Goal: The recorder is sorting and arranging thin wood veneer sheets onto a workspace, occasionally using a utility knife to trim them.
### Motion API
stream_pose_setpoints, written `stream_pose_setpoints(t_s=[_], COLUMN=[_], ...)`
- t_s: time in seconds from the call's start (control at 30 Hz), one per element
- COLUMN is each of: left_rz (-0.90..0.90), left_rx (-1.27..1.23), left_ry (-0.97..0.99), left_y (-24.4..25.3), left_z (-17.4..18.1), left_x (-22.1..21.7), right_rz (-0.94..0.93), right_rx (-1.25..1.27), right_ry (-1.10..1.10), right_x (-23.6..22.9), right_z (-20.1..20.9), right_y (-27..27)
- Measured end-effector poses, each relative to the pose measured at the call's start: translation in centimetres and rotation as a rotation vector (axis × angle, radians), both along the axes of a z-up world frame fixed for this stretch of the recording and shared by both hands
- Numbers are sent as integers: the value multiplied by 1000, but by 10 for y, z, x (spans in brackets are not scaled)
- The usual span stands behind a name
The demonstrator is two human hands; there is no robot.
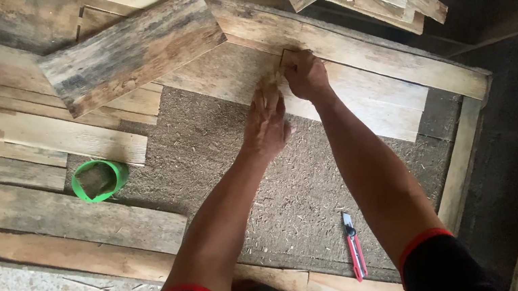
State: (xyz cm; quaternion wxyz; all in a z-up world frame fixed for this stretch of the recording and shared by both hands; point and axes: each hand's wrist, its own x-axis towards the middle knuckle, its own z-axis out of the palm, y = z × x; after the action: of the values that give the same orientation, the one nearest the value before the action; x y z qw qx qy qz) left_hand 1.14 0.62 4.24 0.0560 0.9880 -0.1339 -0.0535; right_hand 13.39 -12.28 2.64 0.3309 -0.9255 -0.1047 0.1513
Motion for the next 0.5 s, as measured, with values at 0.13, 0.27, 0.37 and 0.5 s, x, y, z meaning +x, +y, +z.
stream_pose_setpoints(t_s=[0.13,0.27,0.37,0.5], left_rz=[-29,-21,-13,-96], left_rx=[9,-27,-48,75], left_ry=[45,86,136,140], left_y=[1,-2,0,2], left_z=[-2,-12,0,14], left_x=[0,2,1,0], right_rz=[-3,-10,-42,-47], right_rx=[62,36,14,19], right_ry=[-85,-60,-74,-106], right_x=[-3,-1,-2,-6], right_z=[2,-5,-10,2], right_y=[1,-2,-2,1])
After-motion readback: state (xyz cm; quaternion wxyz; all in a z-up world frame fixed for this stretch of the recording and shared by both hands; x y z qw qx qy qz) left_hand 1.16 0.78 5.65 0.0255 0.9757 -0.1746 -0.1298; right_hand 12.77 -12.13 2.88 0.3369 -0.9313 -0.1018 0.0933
